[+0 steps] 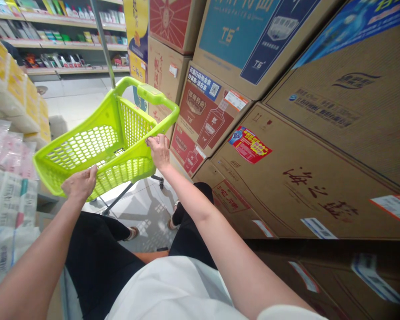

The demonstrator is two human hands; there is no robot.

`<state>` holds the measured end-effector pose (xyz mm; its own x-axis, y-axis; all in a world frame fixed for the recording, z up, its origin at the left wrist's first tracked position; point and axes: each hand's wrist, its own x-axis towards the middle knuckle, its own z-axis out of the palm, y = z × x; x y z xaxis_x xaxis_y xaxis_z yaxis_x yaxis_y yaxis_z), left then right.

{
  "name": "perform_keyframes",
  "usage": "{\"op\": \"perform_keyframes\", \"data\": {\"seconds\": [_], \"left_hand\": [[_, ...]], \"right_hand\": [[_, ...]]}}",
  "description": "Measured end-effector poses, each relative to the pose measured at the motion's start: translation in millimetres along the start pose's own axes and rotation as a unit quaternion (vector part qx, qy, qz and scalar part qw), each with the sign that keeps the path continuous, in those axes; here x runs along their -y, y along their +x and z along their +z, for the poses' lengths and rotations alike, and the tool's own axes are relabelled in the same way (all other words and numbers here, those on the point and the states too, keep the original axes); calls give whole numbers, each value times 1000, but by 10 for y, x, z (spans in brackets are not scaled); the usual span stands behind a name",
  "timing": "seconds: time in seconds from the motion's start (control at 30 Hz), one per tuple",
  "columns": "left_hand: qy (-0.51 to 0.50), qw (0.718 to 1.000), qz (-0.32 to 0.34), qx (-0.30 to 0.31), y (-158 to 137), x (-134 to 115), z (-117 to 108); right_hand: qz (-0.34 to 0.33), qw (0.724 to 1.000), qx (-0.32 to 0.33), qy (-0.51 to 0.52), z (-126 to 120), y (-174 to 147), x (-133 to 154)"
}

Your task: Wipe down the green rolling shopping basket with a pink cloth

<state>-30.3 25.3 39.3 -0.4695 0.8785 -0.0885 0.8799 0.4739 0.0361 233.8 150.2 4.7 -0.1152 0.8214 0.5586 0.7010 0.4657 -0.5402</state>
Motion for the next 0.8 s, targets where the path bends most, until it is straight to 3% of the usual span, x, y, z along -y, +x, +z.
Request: {"op": "perform_keyframes", "data": {"seconds": [0.13,0.23,0.33,0.53,0.6,0.7,0.8], "left_hand": [[0,1000,-7,2,-3,-44,-23],[-5,1000,-1,4,-5,-58,-40],[-12,1000,-8,5,-22,-66,-47],[-28,1000,-4,1,-63,-62,-39],[-32,999,2,2,-67,-55,-40],[-28,1000,-2,6,-61,-55,-35],[-20,1000,-5,1,-53,-69,-13]], "right_hand": [[31,999,-28,-3,88,-9,72],[-26,999,37,3,165,-110,149],[-79,993,84,11,84,-68,108],[-16,998,-50,38,-290,255,-141],[-10,997,-67,48,-327,284,-141],[5,999,-49,14,-265,227,-6],[-11,997,18,-68,-194,138,200]]}}
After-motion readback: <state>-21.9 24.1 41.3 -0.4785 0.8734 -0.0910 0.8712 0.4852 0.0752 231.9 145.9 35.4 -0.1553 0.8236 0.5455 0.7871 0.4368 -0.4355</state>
